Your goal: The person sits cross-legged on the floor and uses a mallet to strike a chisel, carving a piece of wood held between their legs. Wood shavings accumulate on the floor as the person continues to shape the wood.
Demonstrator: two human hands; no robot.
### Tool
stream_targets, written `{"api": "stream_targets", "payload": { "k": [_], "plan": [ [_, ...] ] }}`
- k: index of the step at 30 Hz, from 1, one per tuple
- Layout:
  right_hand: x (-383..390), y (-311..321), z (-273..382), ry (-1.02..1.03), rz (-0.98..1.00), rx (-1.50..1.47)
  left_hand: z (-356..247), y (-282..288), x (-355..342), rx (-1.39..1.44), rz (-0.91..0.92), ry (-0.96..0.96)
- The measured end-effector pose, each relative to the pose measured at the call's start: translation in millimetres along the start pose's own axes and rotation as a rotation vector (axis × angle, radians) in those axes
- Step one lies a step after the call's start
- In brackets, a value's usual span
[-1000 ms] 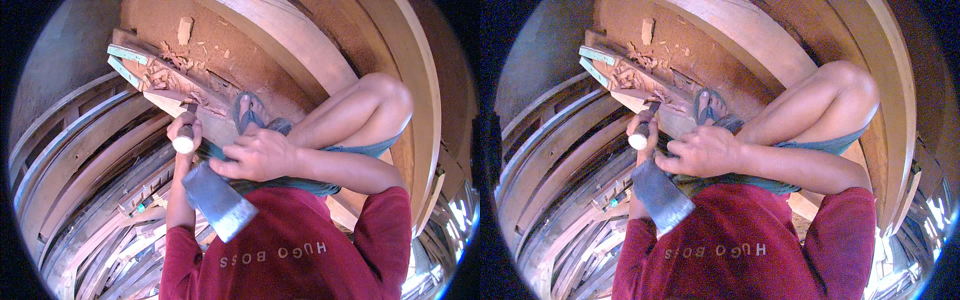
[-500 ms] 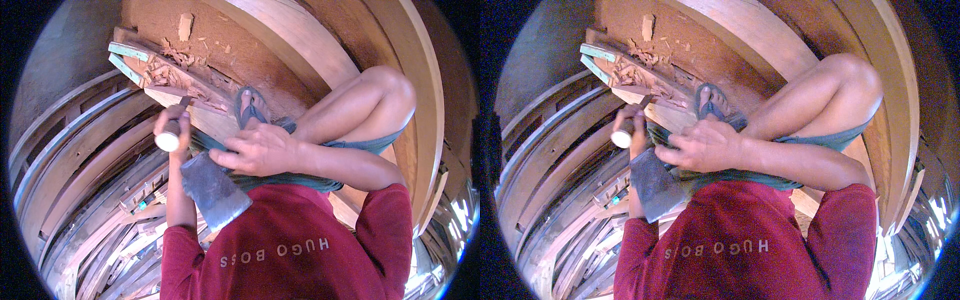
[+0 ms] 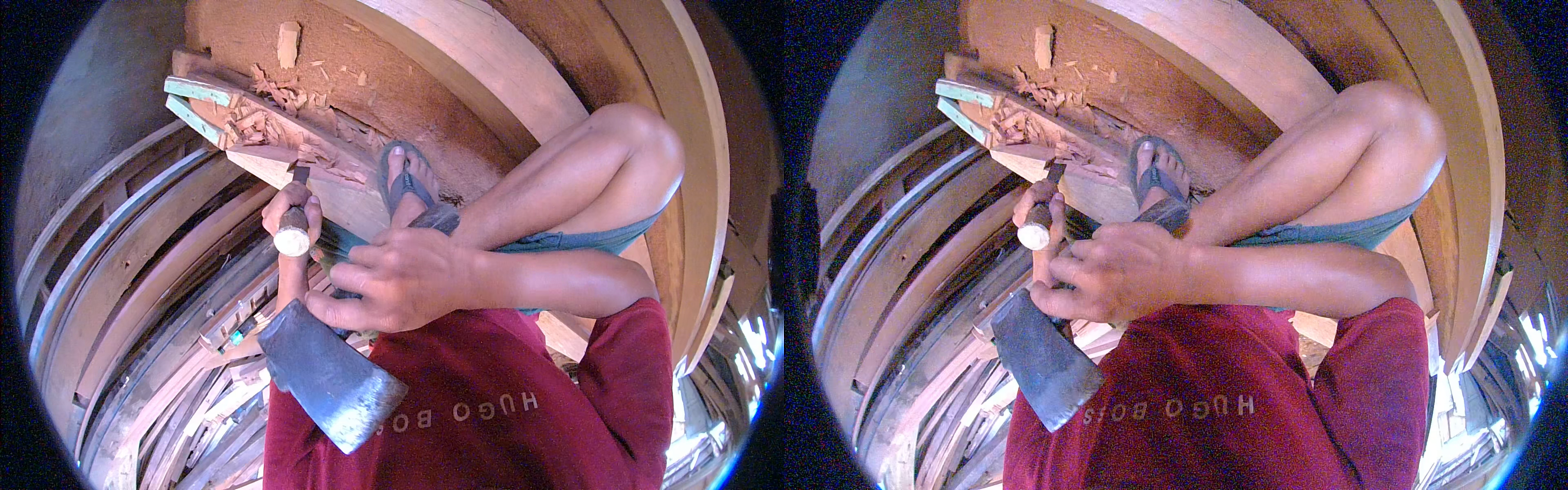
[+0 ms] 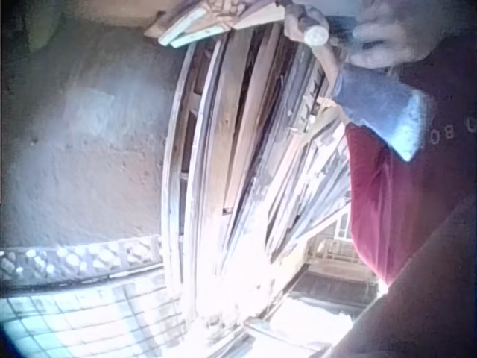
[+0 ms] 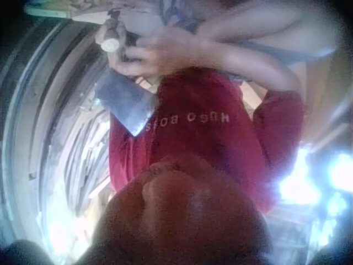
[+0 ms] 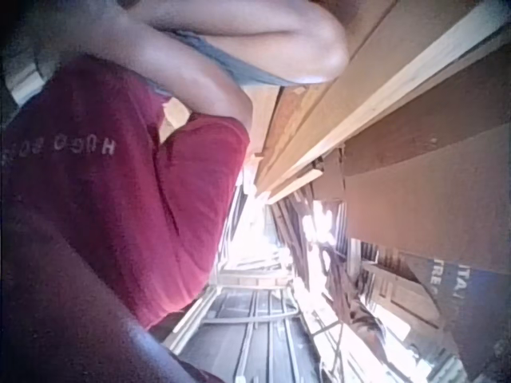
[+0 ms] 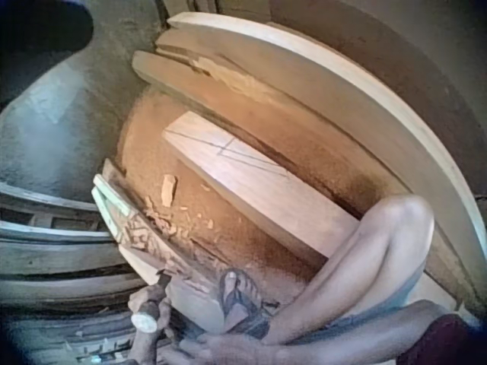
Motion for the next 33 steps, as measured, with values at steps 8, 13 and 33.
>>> {"api": "stream_targets", "payload": {
  "k": [8,13,33],
  "plan": [
    [24.6,-24.1,-39.3,-0.324,0.239,0.189,14.3,-4.2,-4.7,0.066,0.043,-0.028],
    [7.7,-12.8,-14.8,-0.122,0.038,0.057,29.8,2.8,-0.4,0.175,0.082,0.003],
    [33.0,-23.0,-24.1,-0.34,0.239,0.036,66.8,34.4,-15.4,0.463,-0.387,0.385]
  ]
}}
Point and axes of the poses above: each hand's wrist, its own x-axis away from the middle knuckle, its own y-axis out of the back of the hand, z = x × y, the point moved 9 cm from there along -x, towards the middle knuckle, and after that the axes turned 13 degrees about y, right-handed, at the moved point
